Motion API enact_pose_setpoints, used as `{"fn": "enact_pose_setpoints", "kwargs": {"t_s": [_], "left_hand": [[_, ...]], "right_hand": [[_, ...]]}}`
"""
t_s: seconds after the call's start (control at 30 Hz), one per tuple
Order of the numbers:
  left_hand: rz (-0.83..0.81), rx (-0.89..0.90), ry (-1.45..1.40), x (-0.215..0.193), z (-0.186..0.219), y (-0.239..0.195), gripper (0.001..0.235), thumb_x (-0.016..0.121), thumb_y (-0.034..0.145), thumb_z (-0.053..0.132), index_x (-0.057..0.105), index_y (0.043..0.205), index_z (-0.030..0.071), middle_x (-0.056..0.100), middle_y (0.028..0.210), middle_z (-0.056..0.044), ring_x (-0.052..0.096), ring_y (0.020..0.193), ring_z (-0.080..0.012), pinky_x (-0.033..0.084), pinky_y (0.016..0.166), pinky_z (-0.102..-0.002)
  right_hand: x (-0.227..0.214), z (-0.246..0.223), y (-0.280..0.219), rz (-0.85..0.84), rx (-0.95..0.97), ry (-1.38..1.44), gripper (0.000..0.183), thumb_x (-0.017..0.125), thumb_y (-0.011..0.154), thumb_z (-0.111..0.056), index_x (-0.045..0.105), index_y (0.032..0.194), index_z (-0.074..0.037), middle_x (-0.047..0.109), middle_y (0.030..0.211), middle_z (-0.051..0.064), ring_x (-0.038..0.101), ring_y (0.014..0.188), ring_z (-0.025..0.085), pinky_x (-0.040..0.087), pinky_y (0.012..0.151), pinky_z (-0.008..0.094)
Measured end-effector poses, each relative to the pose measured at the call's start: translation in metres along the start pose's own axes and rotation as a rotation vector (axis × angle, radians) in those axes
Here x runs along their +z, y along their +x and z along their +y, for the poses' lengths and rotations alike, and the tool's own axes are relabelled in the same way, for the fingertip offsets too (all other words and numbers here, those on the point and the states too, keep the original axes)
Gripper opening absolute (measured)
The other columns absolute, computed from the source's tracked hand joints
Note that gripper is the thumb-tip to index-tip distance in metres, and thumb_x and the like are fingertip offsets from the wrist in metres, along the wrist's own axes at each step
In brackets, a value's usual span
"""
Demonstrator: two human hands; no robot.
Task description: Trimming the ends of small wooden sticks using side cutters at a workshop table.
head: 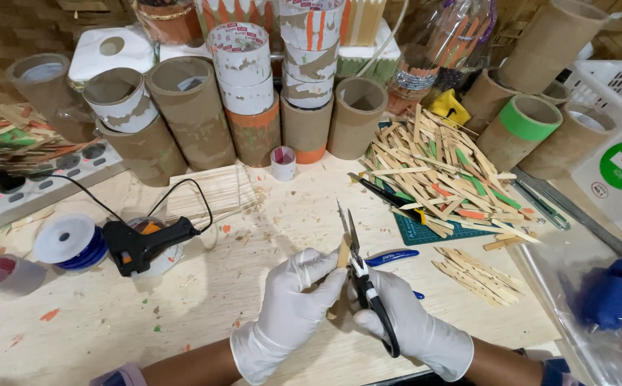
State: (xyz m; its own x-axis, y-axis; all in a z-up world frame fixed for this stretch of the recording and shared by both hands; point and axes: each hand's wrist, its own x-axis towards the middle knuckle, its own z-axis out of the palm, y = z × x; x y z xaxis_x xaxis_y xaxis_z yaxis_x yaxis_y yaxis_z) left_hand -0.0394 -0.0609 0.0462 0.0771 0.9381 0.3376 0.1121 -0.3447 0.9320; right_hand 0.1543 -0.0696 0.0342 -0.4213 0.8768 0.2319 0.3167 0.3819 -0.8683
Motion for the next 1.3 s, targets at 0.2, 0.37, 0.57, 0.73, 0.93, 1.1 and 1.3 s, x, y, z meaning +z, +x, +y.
{"fn": "enact_pose_setpoints", "kwargs": {"t_s": [0.2, 0.37, 0.57, 0.73, 0.93, 1.1, 1.3], "left_hand": [[0.007, -0.010, -0.029, 0.001, 0.001, 0.000, 0.018, 0.076, 0.087, 0.010, 0.084, 0.103, 0.008, 0.068, 0.082, 0.001, 0.066, 0.073, -0.0102, 0.055, 0.067, -0.022], [0.007, -0.240, -0.222, 0.003, 0.005, 0.001, 0.016, 0.076, 0.086, 0.003, 0.084, 0.099, 0.001, 0.060, 0.078, -0.003, 0.062, 0.047, -0.0145, 0.060, 0.033, -0.025], [-0.011, -0.074, -0.101, 0.002, -0.004, 0.001, 0.012, 0.074, 0.089, 0.006, 0.084, 0.096, 0.005, 0.058, 0.075, 0.003, 0.057, 0.069, -0.0089, 0.049, 0.064, -0.023], [-0.007, -0.068, -0.080, 0.003, -0.006, 0.001, 0.015, 0.074, 0.088, 0.007, 0.084, 0.100, 0.007, 0.062, 0.076, 0.002, 0.059, 0.070, -0.0102, 0.050, 0.066, -0.024], [0.001, -0.003, -0.029, 0.002, -0.011, 0.000, 0.013, 0.075, 0.089, 0.009, 0.084, 0.098, 0.006, 0.058, 0.077, 0.003, 0.055, 0.070, -0.0100, 0.046, 0.065, -0.024], [0.022, 0.052, -0.014, -0.003, 0.005, 0.009, 0.021, 0.070, 0.090, 0.009, 0.081, 0.107, 0.005, 0.055, 0.074, 0.001, 0.050, 0.069, -0.0133, 0.041, 0.064, -0.028], [-0.095, -0.212, -0.196, -0.009, 0.024, 0.016, 0.016, 0.048, 0.103, 0.015, 0.060, 0.099, 0.006, 0.071, 0.079, -0.006, 0.059, 0.054, -0.0121, 0.053, 0.059, -0.025]], "right_hand": [[-0.001, 0.002, -0.001, 0.022, 0.049, -0.051, 0.075, 0.041, 0.079, -0.091, 0.058, 0.078, -0.017, 0.064, 0.070, -0.003, 0.059, 0.063, 0.014, 0.048, 0.063, 0.031], [0.000, 0.010, -0.002, 0.023, 0.109, -0.018, 0.064, 0.055, 0.079, -0.080, 0.057, 0.074, -0.016, 0.060, 0.070, -0.003, 0.053, 0.064, 0.013, 0.044, 0.061, 0.031], [0.001, 0.010, -0.002, 0.031, 0.006, 0.120, 0.066, 0.053, 0.084, -0.080, 0.048, 0.073, -0.016, 0.048, 0.070, -0.002, 0.043, 0.063, 0.014, 0.036, 0.060, 0.031], [0.002, 0.007, 0.000, 0.049, -0.007, 0.112, 0.065, 0.055, 0.084, -0.079, 0.049, 0.072, -0.015, 0.050, 0.068, -0.002, 0.044, 0.062, 0.014, 0.036, 0.059, 0.031], [0.010, 0.045, -0.014, 0.130, 0.017, 0.000, 0.054, 0.057, 0.089, -0.067, 0.049, 0.074, -0.015, 0.053, 0.067, -0.003, 0.048, 0.060, 0.012, 0.041, 0.057, 0.029], [0.010, 0.037, -0.011, 0.170, 0.136, -0.025, 0.060, 0.060, 0.079, -0.075, 0.057, 0.078, -0.015, 0.056, 0.063, -0.003, 0.052, 0.060, 0.012, 0.043, 0.058, 0.029], [0.013, 0.026, -0.006, 0.187, 0.115, 0.061, 0.057, 0.072, 0.080, -0.059, 0.075, 0.104, -0.007, 0.069, 0.083, 0.000, 0.060, 0.076, 0.014, 0.049, 0.070, 0.028]]}}
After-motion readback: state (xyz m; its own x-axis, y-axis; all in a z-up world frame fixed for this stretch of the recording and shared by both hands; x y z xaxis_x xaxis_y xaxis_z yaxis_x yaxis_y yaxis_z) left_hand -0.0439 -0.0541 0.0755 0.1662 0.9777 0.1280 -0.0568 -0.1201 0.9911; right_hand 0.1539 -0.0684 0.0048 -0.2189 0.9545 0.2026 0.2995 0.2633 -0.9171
